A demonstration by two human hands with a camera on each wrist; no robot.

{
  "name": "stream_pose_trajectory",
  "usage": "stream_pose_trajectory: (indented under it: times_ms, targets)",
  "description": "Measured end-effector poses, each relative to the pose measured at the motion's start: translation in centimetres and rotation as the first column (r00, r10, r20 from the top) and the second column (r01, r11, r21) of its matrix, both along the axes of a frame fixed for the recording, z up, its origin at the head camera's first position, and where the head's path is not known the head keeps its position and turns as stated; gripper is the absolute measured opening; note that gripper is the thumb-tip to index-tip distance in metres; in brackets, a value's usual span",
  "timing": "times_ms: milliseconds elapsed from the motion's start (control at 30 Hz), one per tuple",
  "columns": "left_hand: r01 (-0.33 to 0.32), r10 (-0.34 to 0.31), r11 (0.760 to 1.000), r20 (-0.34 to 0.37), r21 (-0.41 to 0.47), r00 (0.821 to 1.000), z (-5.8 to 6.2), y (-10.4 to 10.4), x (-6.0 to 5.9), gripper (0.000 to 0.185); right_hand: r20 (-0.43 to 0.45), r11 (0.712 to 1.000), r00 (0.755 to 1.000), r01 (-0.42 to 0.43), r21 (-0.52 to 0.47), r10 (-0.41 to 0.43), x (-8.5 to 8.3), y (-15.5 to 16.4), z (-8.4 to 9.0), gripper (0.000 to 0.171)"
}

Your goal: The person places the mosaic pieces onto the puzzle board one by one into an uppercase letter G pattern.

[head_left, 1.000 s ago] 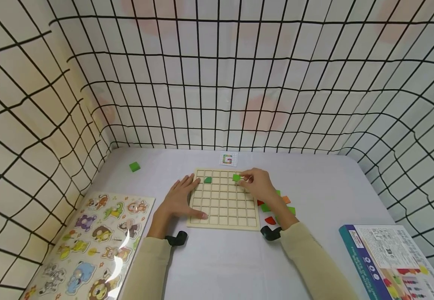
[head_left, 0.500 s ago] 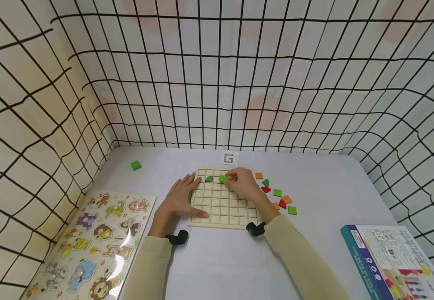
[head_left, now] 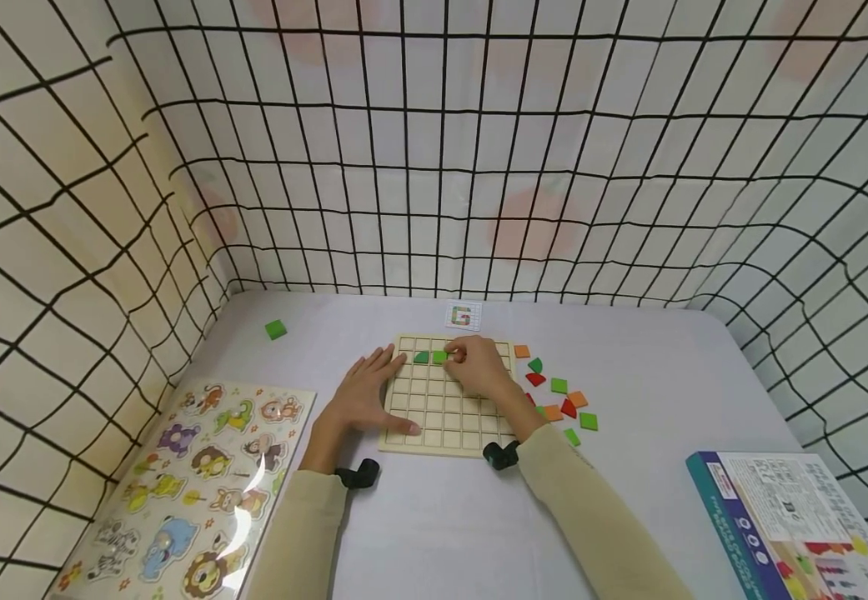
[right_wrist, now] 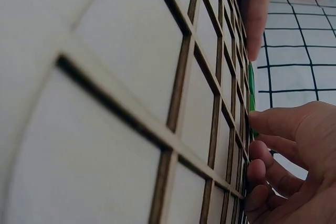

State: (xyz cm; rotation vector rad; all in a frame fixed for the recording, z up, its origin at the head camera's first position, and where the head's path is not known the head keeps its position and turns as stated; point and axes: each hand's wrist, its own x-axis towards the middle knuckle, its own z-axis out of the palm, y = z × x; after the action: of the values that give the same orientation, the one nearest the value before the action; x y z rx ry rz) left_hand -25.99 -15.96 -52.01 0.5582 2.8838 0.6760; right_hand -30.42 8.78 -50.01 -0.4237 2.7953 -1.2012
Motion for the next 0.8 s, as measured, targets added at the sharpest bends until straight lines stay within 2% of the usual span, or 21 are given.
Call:
stream_pose_trajectory:
  times_ms: [533, 800]
  targets:
    - [-0.001, 0.001, 1.0, -0.001, -0.006, 1.0, 0.44, 0.2, 0.26, 0.133, 0.007, 0.999, 1.0, 0.025, 0.028, -0.025, 0.15, -0.5, 0.47, 0.029]
    - [-0.004, 0.004, 1.0, -0.001, -0.007, 1.0, 0.47, 0.16, 0.27, 0.132, 0.021, 1.0, 1.0, 0.017, -0.012, -0.017, 0.26, 0.11, 0.24, 0.032]
